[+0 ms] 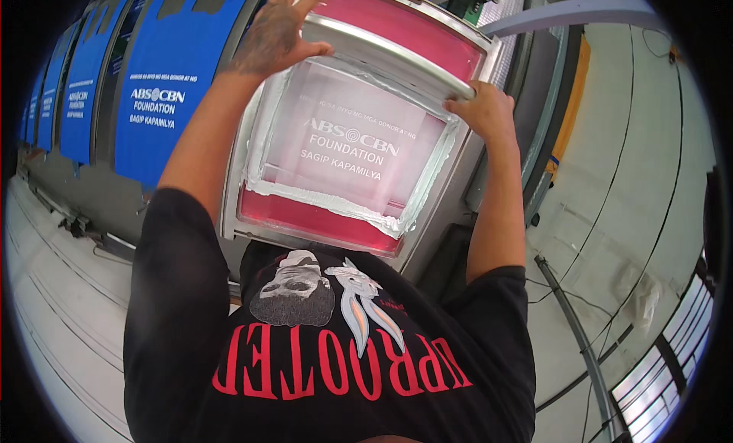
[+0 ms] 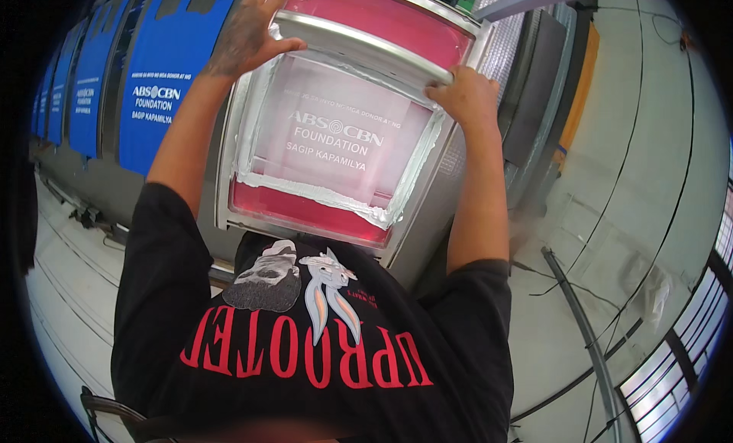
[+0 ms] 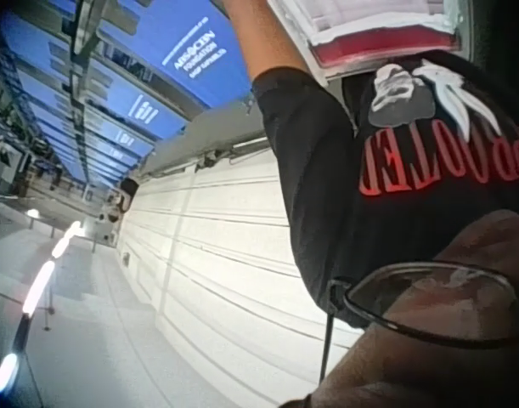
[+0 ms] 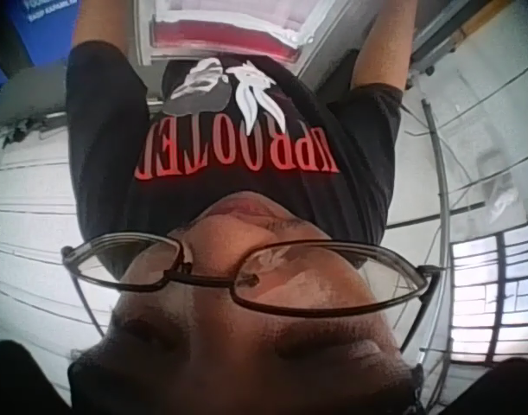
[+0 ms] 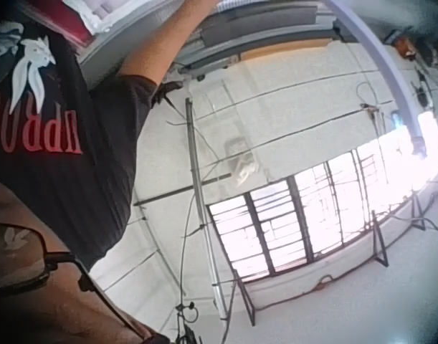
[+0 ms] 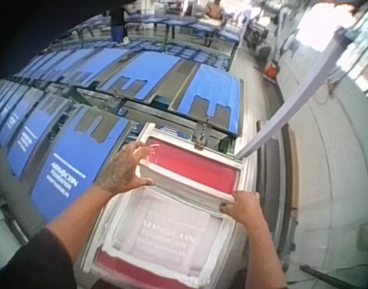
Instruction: Using a squeegee to apply ink to a screen during screen printing.
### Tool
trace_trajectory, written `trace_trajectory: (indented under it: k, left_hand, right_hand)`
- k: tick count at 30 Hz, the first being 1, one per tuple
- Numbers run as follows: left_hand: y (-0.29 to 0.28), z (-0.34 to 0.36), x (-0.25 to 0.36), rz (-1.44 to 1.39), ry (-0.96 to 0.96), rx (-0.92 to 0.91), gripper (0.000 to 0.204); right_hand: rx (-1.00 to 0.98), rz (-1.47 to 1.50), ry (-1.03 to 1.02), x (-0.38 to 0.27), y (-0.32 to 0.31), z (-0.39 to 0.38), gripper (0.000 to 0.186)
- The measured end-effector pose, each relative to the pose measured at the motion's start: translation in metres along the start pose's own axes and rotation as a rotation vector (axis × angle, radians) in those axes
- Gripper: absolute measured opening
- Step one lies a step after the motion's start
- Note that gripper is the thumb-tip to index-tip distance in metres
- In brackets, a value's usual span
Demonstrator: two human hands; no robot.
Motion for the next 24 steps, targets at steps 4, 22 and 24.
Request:
trace_trajectory:
  k: [4,22,24]
  left_hand:
    - [-0.023,-0.112,0.035,-0.392,-0.403,-0.147,0.030]
    - [-0.020,-0.388,0.154,-0.927,-0.982,-0.681,0.041]
    - [-0.022,-0.382,0.155,-0.949,-0.912,-0.677,0.041]
  right_hand:
    - [0.181,-0.060,-0.234,-0.012,0.001,-0.032,0.040]
    - [-0.123,0.058,-0.438,-0.072,0.018,0.026,0.041]
    - [-0.073,0.037,-0.461,-0.061,0.032,0.010,0.038]
Point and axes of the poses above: each hand's wrist, its own z-axis towards the middle knuckle, its own y-axis out of the palm, x = y × z, the point moved 4 cm from there along z, towards the middle knuckle, and after that the axes turned 10 degrees about x, right-handed, at the moved point
